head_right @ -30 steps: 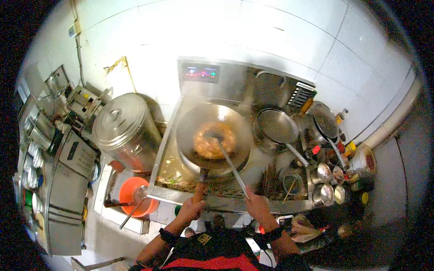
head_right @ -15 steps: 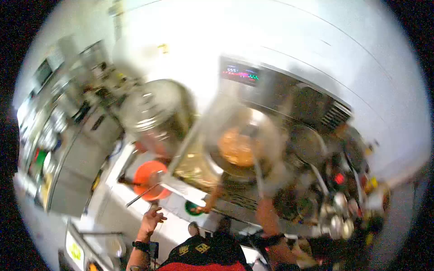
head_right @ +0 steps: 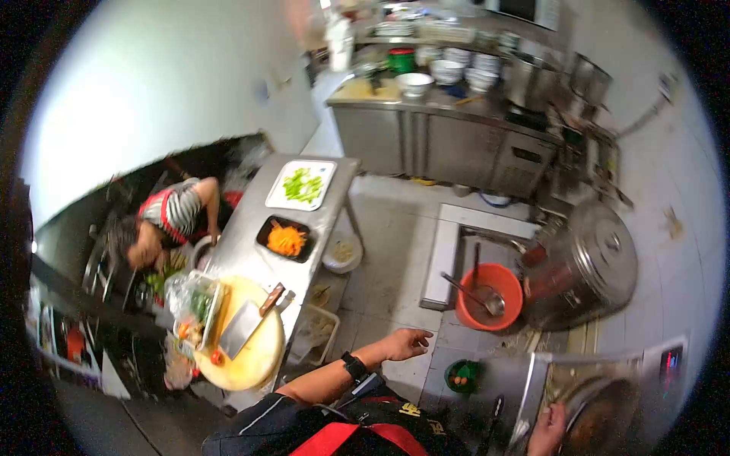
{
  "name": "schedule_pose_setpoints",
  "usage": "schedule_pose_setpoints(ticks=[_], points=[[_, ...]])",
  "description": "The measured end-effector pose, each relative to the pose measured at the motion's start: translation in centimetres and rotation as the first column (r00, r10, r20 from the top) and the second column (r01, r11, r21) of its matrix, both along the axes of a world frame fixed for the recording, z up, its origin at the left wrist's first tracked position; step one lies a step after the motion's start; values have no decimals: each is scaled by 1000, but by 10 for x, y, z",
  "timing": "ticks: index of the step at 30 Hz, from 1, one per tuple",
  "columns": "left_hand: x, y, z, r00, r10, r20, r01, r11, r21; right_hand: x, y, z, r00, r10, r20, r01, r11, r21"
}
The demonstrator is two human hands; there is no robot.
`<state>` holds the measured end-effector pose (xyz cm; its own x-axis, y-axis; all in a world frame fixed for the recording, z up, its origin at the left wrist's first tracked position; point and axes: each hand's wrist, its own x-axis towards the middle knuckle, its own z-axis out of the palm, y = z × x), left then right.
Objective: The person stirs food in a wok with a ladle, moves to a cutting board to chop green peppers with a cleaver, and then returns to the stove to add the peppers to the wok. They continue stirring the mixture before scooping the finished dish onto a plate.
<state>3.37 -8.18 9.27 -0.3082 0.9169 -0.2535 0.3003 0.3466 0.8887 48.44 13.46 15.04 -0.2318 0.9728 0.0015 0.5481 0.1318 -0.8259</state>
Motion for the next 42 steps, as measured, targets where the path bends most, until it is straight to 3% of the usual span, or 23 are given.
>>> schedule_pose_setpoints(ticks=[2,4,6,10,12,14,16,20,22,25,30,34,36,39,42], points=[[-40,-39,2,998,59,1,-59,997,50,-80,-1,-9,976,172,134,-162,984,-79],[-78,-85,1,978,195,-77,-190,980,61,-166,-12,3,922,344,178,-297,923,-242],[-111,-138,13,922,382,-56,-380,924,48,-250,-31,15,857,482,180,-431,863,-262],[-139,-235,42,772,631,-77,-630,775,46,-390,-68,16,630,767,121,-729,638,-249],[-136,-275,47,633,773,-32,-770,634,73,-458,-100,31,398,907,140,-890,419,-181],[-123,-304,74,526,845,-100,-845,532,48,-513,-130,33,297,952,81,-936,307,-175],[-95,-324,69,329,941,-74,-940,334,69,-563,-156,29,12,996,84,-989,24,-148],[-31,-346,53,-29,998,57,-999,-31,38,-632,-227,38,-324,945,36,-945,-322,-51],[-4,-347,57,-235,972,19,-971,-236,31,-655,-255,22,-456,888,56,-883,-459,96],[18,-350,67,-422,906,-13,-904,-420,77,-677,-294,19,-583,790,189,-755,-613,232],[-18,-378,123,-500,825,-262,-861,-440,256,-692,-333,-12,-617,706,349,-628,-708,323],[-83,-427,167,-547,706,-450,-799,-281,531,-691,-362,-40,-613,640,464,-586,-762,277],[-120,-453,181,-527,687,-500,-819,-252,516,-689,-371,-41,-605,619,501,-609,-765,210],[-174,-499,167,-472,755,-456,-833,-211,512,-688,-380,-39,-574,644,506,-645,-736,206],[-203,-499,154,-427,842,-331,-834,-225,504,-684,-379,-41,-560,659,501,-662,-720,208]])
